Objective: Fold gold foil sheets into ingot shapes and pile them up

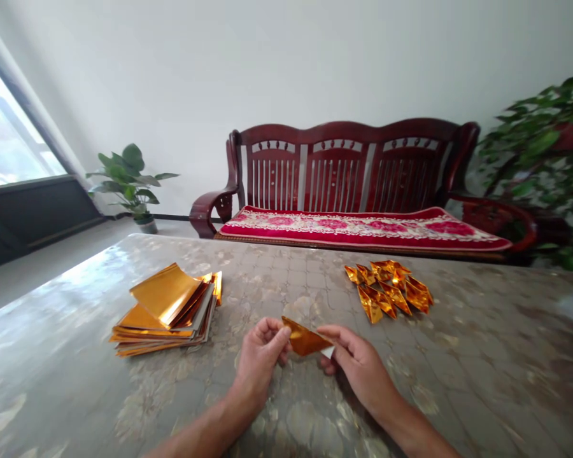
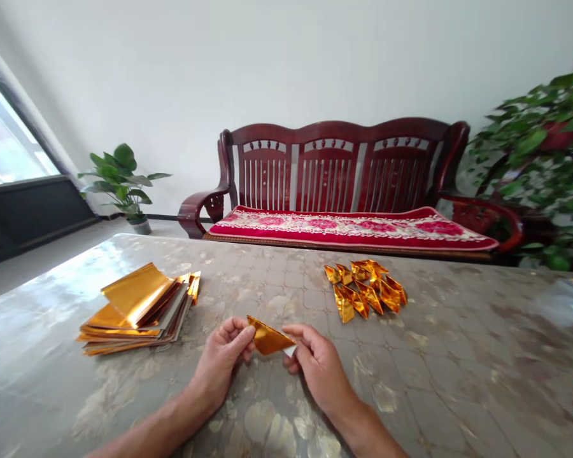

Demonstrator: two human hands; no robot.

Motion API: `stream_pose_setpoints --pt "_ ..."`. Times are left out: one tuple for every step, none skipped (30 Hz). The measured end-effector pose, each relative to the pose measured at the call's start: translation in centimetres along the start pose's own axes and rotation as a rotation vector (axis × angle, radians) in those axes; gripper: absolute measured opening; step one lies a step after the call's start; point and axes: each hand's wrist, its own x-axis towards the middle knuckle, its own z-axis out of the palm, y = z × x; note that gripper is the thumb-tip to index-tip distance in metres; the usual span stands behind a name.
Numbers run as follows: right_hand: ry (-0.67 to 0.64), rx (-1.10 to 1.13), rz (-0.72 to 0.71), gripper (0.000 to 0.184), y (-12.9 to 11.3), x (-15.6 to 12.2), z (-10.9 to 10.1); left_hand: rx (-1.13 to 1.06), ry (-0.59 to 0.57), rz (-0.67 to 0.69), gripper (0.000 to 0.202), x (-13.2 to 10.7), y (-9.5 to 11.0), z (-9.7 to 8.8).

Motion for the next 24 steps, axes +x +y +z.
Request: stream_pose_setpoints --pt "0.015 0.053 0.008 0.036 0.0 0.0 0.1 -0.018 0.004 -0.003 0.037 0.1 -0.1 0.0" --pt "0.030 0.093 0.003 0.037 -0.1 0.1 0.1 -0.031 0.006 -0.006 0.038 0.1 -0.1 -0.1" --pt "0.046 0.120 -0.009 0.037 -0.2 0.1 0.2 -0.041 0.007 -0.012 0.039 0.1 -0.2 -0.1" --pt "0.058 0.138 -0.021 0.037 -0.4 0.1 0.2 -0.050 0.008 -0.020 0.039 0.1 -0.2 0.0" --pt "0.068 0.146 -0.030 0.037 -0.6 0.1 0.2 -0.060 0.011 -0.030 0.040 0.1 -0.2 0.0" --pt "0.078 0.145 -0.035 0.038 -0.7 0.0 0.2 -0.072 0.013 -0.041 0.040 0.1 -0.1 0.0" --pt "0.088 0.135 -0.038 0.038 -0.8 0.0 0.2 -0.083 0.015 -0.050 0.041 0.1 -0.1 0.1" --pt "0.099 0.120 -0.042 0.038 -0.9 -0.1 0.2 -0.092 0.016 -0.058 0.041 0.1 0.0 0.2" --pt "0.105 0.104 -0.046 0.037 -0.9 -0.1 0.1 -0.098 0.015 -0.064 0.041 0.0 0.1 0.2" --pt "0.109 0.088 -0.054 0.036 -0.9 -0.2 0.1 -0.101 0.012 -0.066 0.041 0.0 0.1 0.2" --pt "0.111 0.075 -0.064 0.034 -0.9 -0.2 0.1 -0.098 0.007 -0.065 0.040 0.0 0.1 0.3" --pt "0.110 0.065 -0.076 0.032 -0.8 -0.2 0.0 -0.090 0.000 -0.062 0.039 0.0 0.2 0.3" --pt "0.108 0.055 -0.088 0.031 -0.8 -0.2 0.0 -0.079 -0.006 -0.055 0.038 -0.1 0.2 0.3" --pt "0.109 0.044 -0.102 0.030 -0.9 -0.2 -0.1 -0.067 -0.012 -0.048 0.036 -0.1 0.2 0.3" --pt "0.113 0.031 -0.115 0.030 -0.9 -0.2 -0.1 -0.054 -0.018 -0.038 0.035 -0.1 0.2 0.3" --pt "0.119 0.017 -0.129 0.028 -1.0 -0.2 -0.2 -0.042 -0.021 -0.027 0.034 -0.2 0.2 0.3" --pt "0.126 0.003 -0.143 0.027 -1.1 -0.2 -0.3 -0.031 -0.023 -0.017 0.033 -0.2 0.3 0.3" --pt "0.135 -0.010 -0.154 0.026 -1.2 -0.2 -0.3 -0.021 -0.026 -0.008 0.033 -0.3 0.3 0.3" --pt "0.146 -0.021 -0.163 0.025 -1.3 -0.2 -0.4 -0.011 -0.033 0.000 0.032 -0.4 0.3 0.4" --pt "0.159 -0.034 -0.171 0.025 -1.4 -0.3 -0.5 0.001 -0.043 0.005 0.032 -0.4 0.2 0.4" --pt "0.170 -0.048 -0.177 0.024 -1.4 -0.3 -0.5 0.013 -0.056 0.011 0.032 -0.4 0.2 0.5" --pt "0.182 -0.066 -0.182 0.023 -1.4 -0.3 -0.6 0.024 -0.068 0.016 0.031 -0.5 0.0 0.6" --pt "0.196 -0.088 -0.188 0.022 -1.4 -0.4 -0.7 0.033 -0.078 0.025 0.031 -0.4 -0.1 0.6" --pt "0.211 -0.115 -0.200 0.021 -1.4 -0.4 -0.7 0.040 -0.083 0.036 0.030 -0.4 -0.3 0.6"
